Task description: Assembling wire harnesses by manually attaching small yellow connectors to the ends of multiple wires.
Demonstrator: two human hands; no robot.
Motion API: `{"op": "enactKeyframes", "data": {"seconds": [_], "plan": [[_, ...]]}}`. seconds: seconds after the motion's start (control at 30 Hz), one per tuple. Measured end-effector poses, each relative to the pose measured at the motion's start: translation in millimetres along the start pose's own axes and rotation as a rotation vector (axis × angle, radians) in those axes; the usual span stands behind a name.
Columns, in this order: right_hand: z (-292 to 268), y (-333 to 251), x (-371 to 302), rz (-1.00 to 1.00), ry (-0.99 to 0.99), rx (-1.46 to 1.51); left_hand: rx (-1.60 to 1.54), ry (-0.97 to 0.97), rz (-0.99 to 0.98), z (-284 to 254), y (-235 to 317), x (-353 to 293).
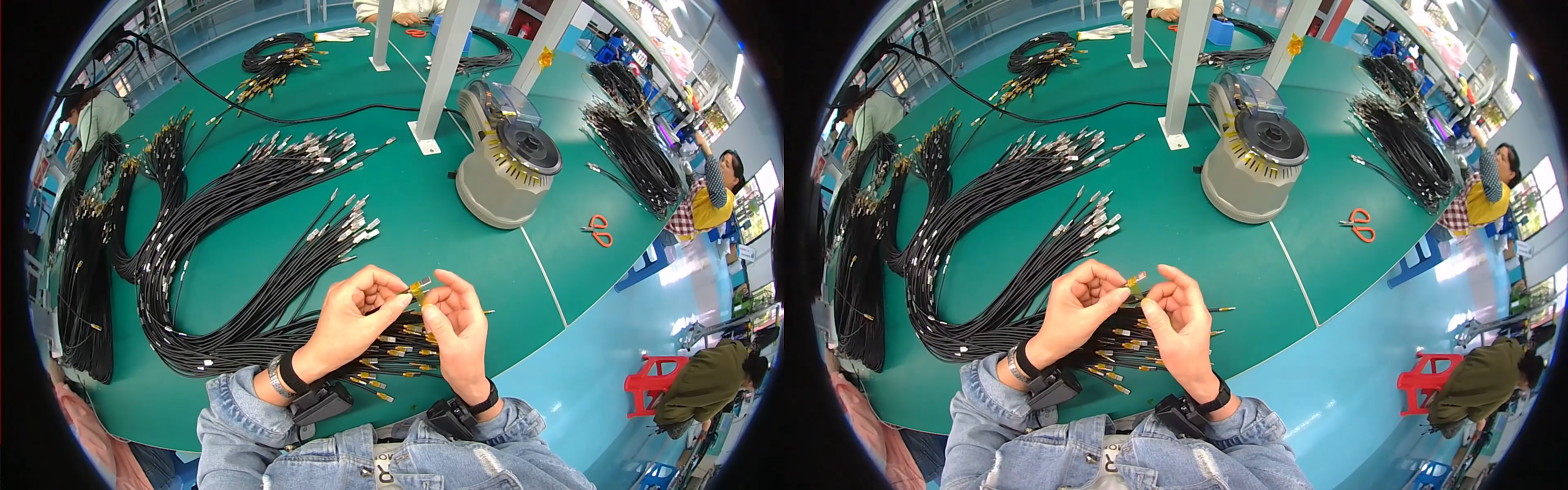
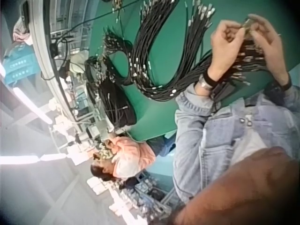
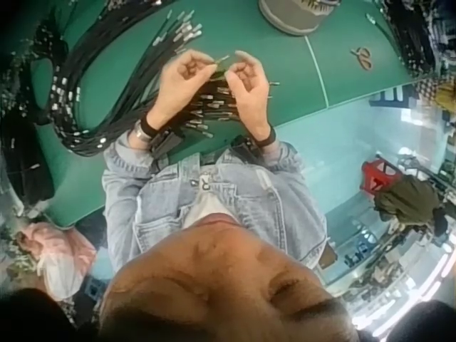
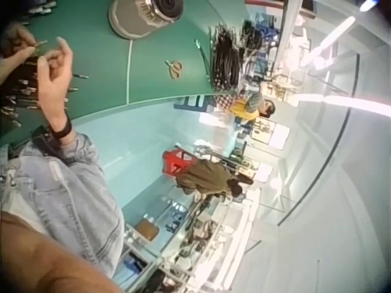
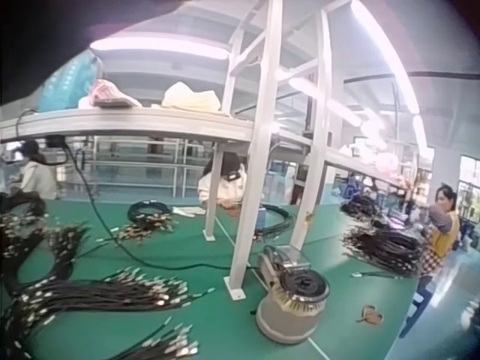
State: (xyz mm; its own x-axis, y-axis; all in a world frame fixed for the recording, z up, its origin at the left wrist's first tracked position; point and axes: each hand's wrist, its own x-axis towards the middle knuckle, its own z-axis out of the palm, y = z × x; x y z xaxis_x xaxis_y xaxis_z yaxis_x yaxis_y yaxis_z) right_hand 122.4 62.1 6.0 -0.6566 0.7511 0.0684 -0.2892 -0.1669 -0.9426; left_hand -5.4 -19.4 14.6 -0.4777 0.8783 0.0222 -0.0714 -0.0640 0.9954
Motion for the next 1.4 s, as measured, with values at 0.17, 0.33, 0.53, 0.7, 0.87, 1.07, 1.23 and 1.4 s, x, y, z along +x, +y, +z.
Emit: {"op": "enactKeyframes", "data": {"seconds": [0.17,0.33,0.53,0.7,0.87,1.07,1.23,1.4], "plan": [[1,1,-1,0.010,-0.033,0.041,0.015,0.002,0.030,1,-3,-1],[-2,6,2,-0.056,-0.040,0.008,0.053,-0.006,0.056,2,-2,-1],[0,5,2,-0.086,-0.021,0.009,0.102,0.006,0.096,4,-3,-2],[1,5,1,-0.078,-0.015,0.014,0.093,-0.023,0.046,4,-3,-6],[0,6,0,-0.069,-0.004,0.033,0.148,-0.028,0.049,6,-2,-5],[-1,7,-1,-0.076,-0.011,0.026,0.122,-0.056,0.040,4,0,-6],[-1,10,0,-0.095,-0.018,0.050,0.062,-0.164,-0.044,-2,2,-2],[0,3,5,-0.015,-0.040,0.089,-0.001,-0.291,-0.133,-8,2,0]]}}
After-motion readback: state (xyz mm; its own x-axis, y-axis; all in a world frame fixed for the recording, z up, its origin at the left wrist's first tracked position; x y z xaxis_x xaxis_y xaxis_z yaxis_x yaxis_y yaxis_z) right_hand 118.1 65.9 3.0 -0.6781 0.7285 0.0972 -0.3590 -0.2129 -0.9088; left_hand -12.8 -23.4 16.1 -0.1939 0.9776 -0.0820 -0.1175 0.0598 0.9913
